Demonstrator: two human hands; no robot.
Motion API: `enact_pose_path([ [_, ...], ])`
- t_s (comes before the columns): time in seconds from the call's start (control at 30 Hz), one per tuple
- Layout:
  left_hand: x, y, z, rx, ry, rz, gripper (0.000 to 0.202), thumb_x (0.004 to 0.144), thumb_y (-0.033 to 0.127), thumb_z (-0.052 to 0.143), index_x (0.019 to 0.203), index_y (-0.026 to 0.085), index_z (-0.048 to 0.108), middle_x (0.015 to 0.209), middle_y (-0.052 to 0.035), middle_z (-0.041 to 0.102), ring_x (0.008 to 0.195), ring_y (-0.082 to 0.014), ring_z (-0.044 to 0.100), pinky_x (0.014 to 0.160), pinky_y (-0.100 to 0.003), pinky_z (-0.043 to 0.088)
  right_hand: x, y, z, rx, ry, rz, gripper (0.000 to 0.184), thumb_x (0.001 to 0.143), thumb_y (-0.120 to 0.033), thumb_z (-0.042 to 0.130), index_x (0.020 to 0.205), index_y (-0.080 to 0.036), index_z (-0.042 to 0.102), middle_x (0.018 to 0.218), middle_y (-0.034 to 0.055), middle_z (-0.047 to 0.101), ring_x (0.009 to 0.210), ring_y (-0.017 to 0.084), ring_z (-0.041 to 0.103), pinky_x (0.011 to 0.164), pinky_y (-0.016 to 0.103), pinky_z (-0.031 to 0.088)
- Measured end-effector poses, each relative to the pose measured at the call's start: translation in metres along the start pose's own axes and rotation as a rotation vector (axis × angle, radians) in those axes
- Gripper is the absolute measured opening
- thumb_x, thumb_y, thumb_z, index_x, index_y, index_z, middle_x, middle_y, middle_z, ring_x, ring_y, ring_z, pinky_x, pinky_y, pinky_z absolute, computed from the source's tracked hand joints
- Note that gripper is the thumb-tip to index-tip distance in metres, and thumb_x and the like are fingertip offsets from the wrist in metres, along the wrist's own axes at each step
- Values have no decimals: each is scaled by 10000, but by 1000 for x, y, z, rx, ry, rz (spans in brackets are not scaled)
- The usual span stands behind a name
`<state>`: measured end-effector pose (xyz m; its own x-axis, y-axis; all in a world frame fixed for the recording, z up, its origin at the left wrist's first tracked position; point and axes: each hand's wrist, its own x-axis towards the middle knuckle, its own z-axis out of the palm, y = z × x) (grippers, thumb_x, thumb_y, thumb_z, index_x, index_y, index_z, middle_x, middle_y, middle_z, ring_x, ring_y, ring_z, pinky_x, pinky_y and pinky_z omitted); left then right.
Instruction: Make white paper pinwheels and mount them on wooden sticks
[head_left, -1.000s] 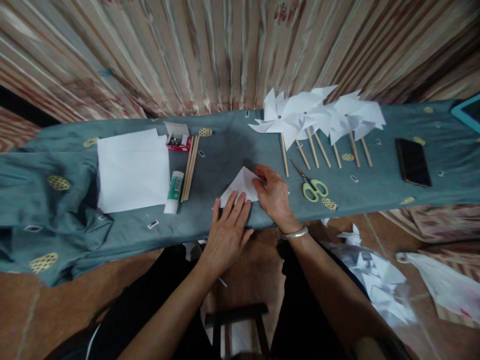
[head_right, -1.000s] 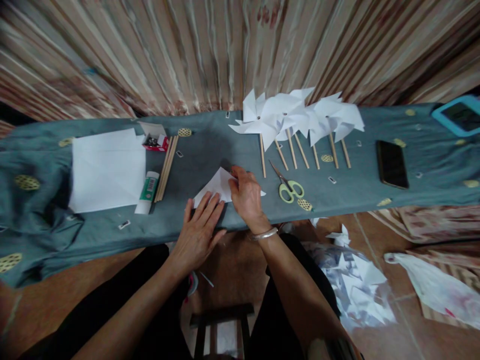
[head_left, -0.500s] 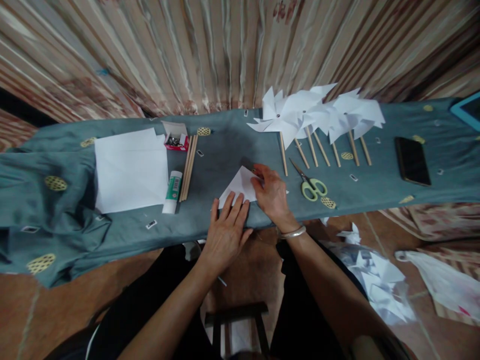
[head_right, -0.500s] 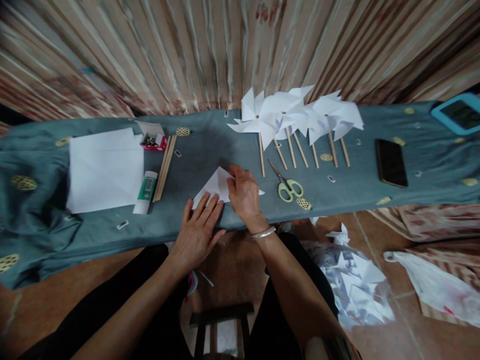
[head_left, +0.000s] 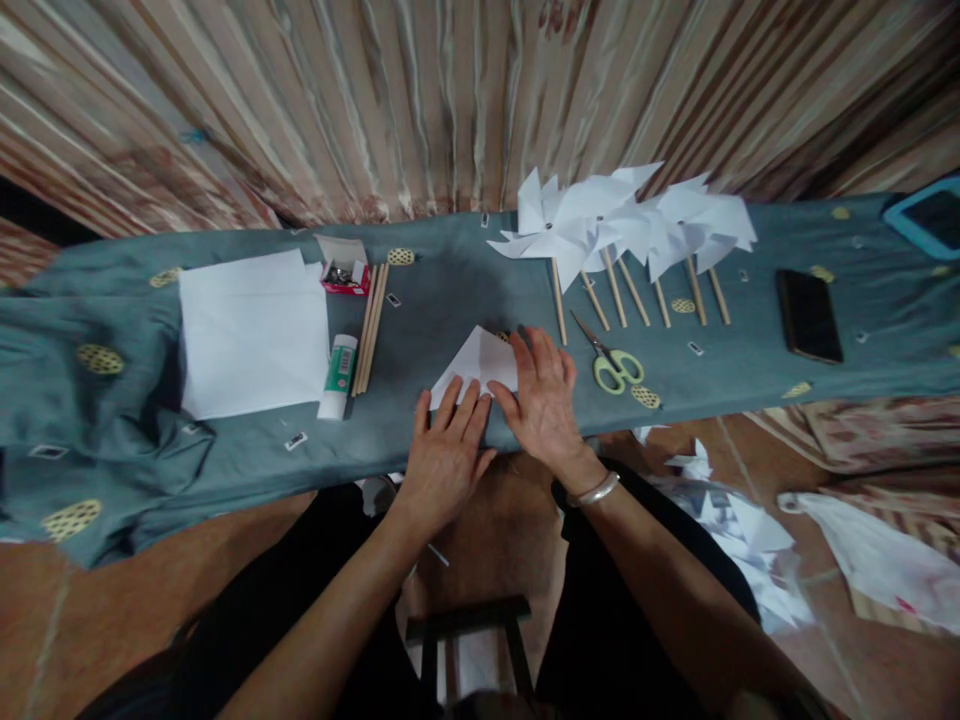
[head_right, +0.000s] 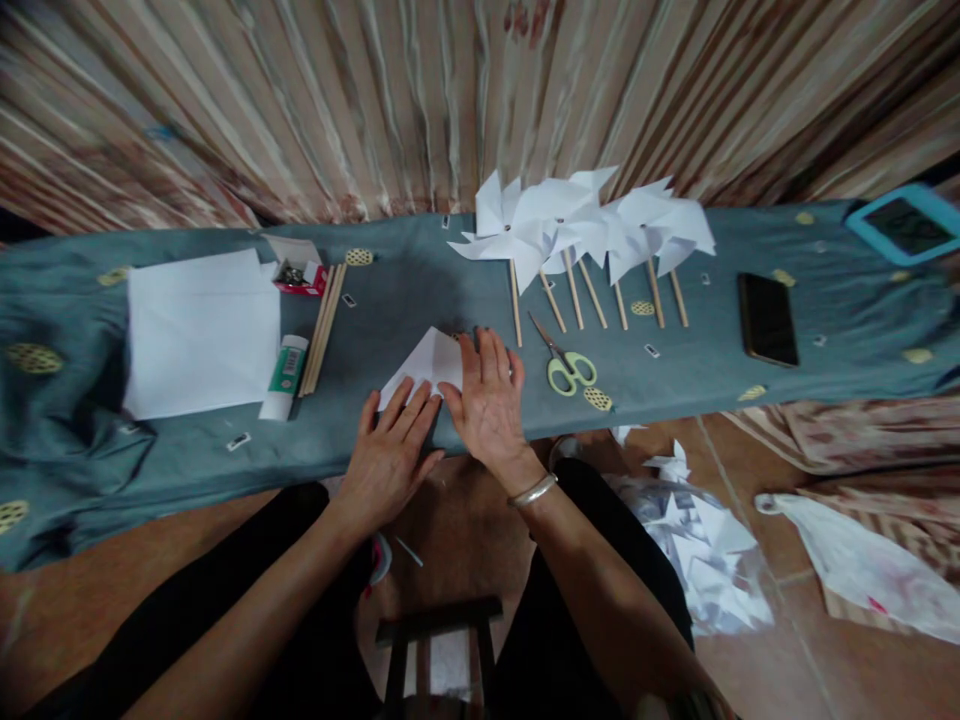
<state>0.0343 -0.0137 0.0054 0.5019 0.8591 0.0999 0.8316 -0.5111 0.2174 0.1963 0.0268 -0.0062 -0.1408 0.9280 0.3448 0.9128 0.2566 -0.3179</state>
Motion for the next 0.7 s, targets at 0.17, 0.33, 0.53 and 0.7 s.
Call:
enact_pose_path([
  [0.17,-7,-6,-2,11,10,16,560,900,301,536,1408,89,433,1509,-163,402,1432,-325,305,1153,-561,261,-9,29,-9,-66,40,97,555,954,-371,413,1443,-114,357,1501,233,370,1423,333,297,1104,563,250],
  [0.33,-34,-21,-4,61,55,13,576,903,275,519,1424,60,400,1513,-188,384,1431,-312,312,1137,-515,315,-14,53,-18,-90,70,167,551,922,-289,427,1442,-116,367,1505,239,352,1421,354,286,1079,585,265],
  [0.53,-57,-31,-4,99,86,32,587,906,283,511,1425,41,381,1493,-213,406,1411,-324,348,1124,-528,323,-16,60,-19,-119,105,166,547,894,-245,440,1429,-146,387,1499,216,374,1405,349,318,1074,597,276],
  [0.7,-54,-30,-6,55,147,13,566,917,283,501,1433,91,370,1460,-203,460,1383,-312,402,1109,-524,340,-13,58,-27,-22,116,109,493,928,-210,358,1416,-162,411,1472,187,431,1385,311,376,1078,569,324],
])
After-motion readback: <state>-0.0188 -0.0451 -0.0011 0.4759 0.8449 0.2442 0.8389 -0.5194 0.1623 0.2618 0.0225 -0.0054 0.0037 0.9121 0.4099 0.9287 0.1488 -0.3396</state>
